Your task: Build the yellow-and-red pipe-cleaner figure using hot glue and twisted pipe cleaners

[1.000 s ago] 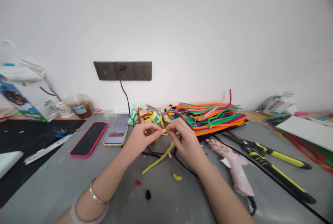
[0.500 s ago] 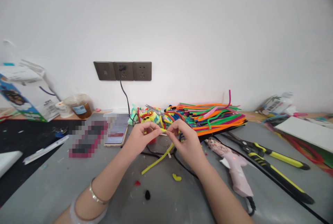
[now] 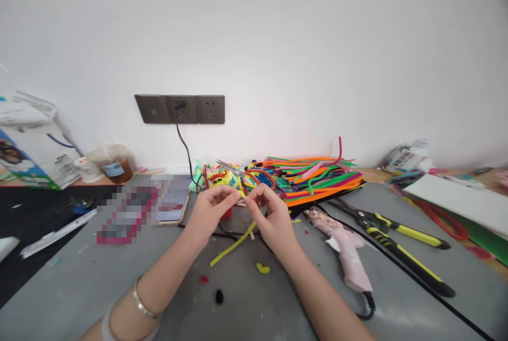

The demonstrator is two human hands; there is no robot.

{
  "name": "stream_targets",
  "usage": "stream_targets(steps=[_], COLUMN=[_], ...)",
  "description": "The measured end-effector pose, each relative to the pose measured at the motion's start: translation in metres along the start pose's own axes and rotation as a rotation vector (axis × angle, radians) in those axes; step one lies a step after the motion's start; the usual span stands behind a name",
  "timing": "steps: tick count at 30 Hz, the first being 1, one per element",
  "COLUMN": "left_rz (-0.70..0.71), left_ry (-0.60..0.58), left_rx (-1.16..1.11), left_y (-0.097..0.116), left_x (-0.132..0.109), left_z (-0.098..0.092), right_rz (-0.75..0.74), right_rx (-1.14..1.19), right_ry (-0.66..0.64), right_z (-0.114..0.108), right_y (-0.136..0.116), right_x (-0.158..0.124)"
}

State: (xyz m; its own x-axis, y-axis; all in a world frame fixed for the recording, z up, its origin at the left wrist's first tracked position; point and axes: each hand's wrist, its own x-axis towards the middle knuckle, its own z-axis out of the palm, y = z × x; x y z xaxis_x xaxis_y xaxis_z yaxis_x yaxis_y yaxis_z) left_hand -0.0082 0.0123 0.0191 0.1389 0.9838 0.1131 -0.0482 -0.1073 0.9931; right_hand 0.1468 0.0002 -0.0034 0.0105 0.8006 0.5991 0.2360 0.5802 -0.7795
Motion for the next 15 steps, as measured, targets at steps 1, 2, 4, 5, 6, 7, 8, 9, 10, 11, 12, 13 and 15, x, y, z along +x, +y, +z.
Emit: stream_targets(steps=[1,2,4,5,6,7,8,9,10,11,12,13,15], left_rz=[0.006,0.013,0.015,0.013,0.007,-0.005,-0.024,-0.049,-0.078,-0.108,-0.134,-0.156,-0.189], left_ry=[-0.024,-0.052,-0.121,-0.148,-0.170,-0.180,-0.185,-0.186,-0.184,-0.182,-0.179,-0.178,-0.180], left_rx=[0.029,0.059,0.114,0.132,0.140,0.136,0.120,0.092,0.054,0.010,-0.037,-0.083,-0.152], left_y=[0.000,-0.001,-0.001,-0.001,-0.001,0.000,0.000,0.000,0.001,0.001,0.001,0.001,0.001], left_x=[0.001,0.002,0.004,0.004,0.004,0.003,0.002,0.002,0.001,0.000,0.000,-0.001,-0.002], left_z=[-0.002,-0.004,-0.006,-0.007,-0.007,-0.007,-0.006,-0.005,-0.004,-0.002,-0.001,0.000,0.002], right_rz=[-0.014,-0.029,-0.058,-0.070,-0.078,-0.085,-0.076,-0.072,-0.050,-0.001,0.069,0.114,0.307], right_rx=[-0.020,-0.044,-0.108,-0.149,-0.193,-0.239,-0.287,-0.329,-0.370,-0.414,-0.477,-0.565,-0.746], right_ry=[0.009,0.010,0.004,-0.001,-0.001,0.006,0.018,0.049,0.095,0.162,0.233,0.305,0.250], right_z=[-0.001,-0.001,-0.003,-0.005,-0.009,-0.015,-0.025,-0.038,-0.057,-0.079,-0.105,-0.134,-0.190], right_y=[0.001,0.001,-0.003,-0.008,-0.015,-0.024,-0.034,-0.044,-0.052,-0.057,-0.058,-0.055,-0.035], right_x=[0.001,0.001,0.002,0.002,0.001,0.000,-0.002,-0.005,-0.009,-0.013,-0.017,-0.021,-0.029])
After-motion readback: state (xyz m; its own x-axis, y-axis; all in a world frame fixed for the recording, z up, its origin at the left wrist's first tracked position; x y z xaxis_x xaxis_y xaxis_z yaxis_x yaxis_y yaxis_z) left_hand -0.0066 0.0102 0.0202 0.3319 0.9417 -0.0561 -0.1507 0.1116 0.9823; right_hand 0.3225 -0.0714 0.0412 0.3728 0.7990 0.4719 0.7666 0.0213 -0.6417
